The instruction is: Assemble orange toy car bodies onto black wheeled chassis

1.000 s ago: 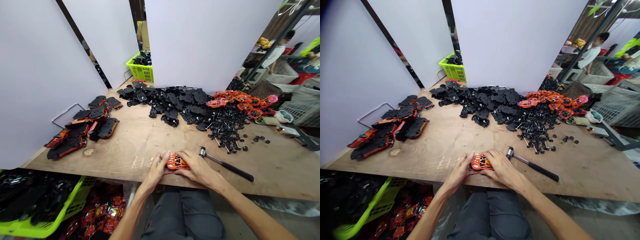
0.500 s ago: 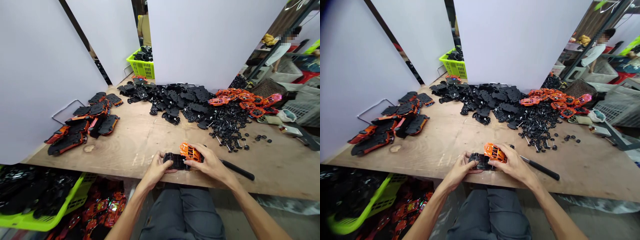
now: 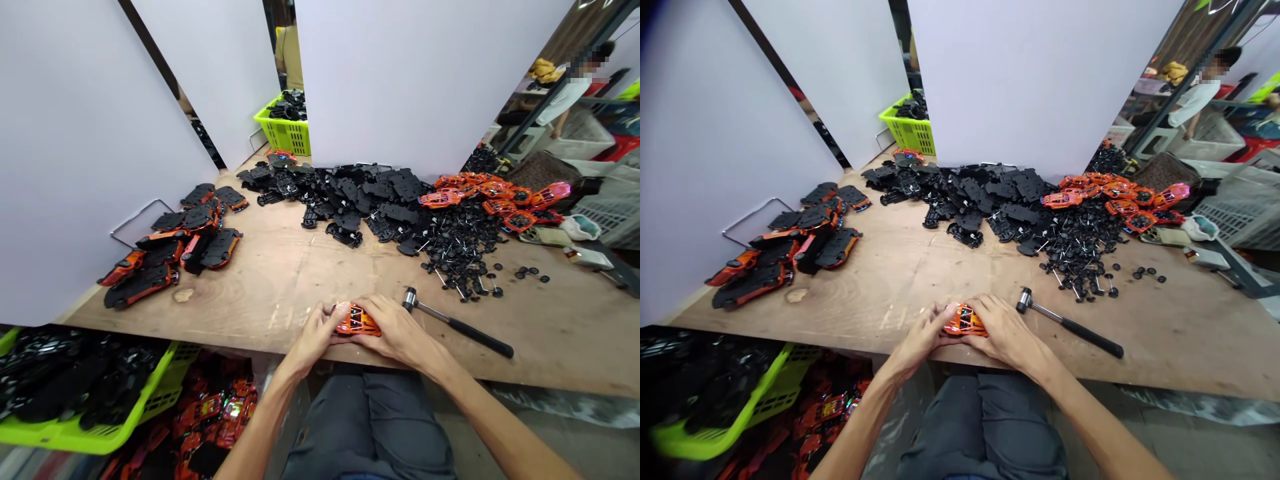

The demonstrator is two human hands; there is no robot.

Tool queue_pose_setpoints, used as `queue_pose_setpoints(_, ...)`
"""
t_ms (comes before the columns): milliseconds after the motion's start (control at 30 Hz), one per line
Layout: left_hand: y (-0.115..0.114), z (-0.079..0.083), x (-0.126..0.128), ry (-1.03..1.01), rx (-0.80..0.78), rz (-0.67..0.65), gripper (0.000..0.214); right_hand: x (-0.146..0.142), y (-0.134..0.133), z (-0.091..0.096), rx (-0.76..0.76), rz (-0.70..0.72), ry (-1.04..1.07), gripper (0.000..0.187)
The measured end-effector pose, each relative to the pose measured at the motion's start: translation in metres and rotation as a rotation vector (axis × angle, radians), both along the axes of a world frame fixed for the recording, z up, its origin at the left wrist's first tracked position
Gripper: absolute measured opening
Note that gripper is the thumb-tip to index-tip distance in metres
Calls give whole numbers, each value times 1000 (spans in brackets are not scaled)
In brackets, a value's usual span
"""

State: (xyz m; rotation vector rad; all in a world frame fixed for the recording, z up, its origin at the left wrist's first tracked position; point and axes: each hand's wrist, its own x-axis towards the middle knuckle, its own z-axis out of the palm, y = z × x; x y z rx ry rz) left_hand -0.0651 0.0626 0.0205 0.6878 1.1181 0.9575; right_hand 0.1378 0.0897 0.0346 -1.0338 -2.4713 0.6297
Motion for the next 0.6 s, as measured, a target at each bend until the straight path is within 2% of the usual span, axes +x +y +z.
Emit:
queue_pose_setpoints(167, -3, -5, 1, 33, 10, 3, 55, 0, 1, -1, 7, 51, -58, 46)
queue_pose_setpoints(400, -1, -1, 2, -44, -33, 5, 57, 1, 4, -7, 134, 111, -200, 50)
queue_pose_setpoints(600, -1, -5, 7, -14, -43, 82, 57, -7, 2, -11, 216, 53, -262, 69)
